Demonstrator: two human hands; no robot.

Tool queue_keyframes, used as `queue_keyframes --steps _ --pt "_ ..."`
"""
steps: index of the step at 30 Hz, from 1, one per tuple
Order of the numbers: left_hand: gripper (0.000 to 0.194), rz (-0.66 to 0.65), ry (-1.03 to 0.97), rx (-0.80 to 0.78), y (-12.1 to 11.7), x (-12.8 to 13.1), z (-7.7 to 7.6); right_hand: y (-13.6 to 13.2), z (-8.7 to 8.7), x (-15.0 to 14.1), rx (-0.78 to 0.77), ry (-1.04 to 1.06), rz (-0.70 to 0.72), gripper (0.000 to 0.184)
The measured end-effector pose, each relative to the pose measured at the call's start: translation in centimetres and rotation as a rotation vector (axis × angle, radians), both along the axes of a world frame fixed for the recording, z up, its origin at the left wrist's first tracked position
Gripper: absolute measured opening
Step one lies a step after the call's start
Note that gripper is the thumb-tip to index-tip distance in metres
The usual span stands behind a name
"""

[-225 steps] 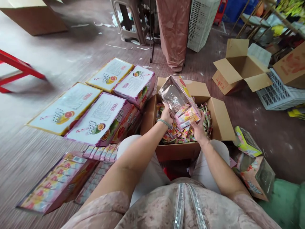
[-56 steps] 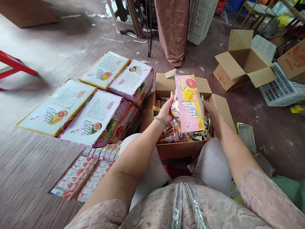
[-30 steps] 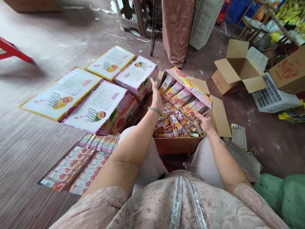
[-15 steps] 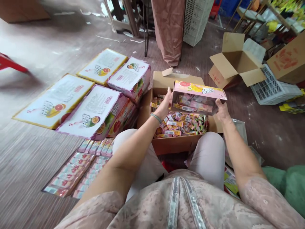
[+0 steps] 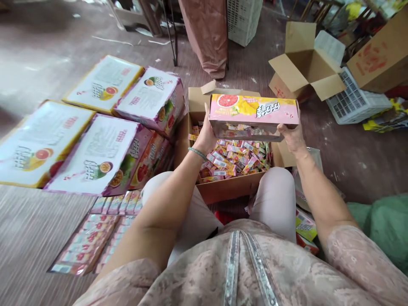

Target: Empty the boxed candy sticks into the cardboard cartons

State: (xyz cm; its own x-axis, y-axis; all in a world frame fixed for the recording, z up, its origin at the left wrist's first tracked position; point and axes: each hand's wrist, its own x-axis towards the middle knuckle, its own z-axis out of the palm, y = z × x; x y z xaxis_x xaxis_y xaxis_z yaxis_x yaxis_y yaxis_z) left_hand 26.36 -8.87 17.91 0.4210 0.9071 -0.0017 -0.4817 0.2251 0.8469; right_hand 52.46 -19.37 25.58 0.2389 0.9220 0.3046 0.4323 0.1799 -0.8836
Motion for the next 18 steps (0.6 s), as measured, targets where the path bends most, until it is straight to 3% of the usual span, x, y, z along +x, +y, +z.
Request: queue_keyframes --steps 3,9,11,14,18 --pt "0.090 -0.025 0.025 0.036 0.0 -0.8 0.0 -0.6 -1.8 0.1 -0.018 0.094 -0.049 0.115" --pt "0.090 -0.153 0.153 -0.011 -0.9 -2.4 0.1 -1.3 -8.0 -0.3 -0.260 0.518 -0.283 0.105" --pt "0.086 -0.140 0.185 -0.041 -1.1 -2.4 0.3 -1.6 -9.4 -0.9 -0.210 0.505 -0.324 0.108" --pt "0.080 -0.033 0.220 -0.081 -1.0 -2.5 0.5 -1.8 -9.8 -1.4 -0.088 0.405 -0.329 0.114" --pt "0.070 0.085 0.301 -0.131 -0.3 -2.9 0.6 -2.8 -7.2 -1.2 0.021 0.159 -0.320 0.118"
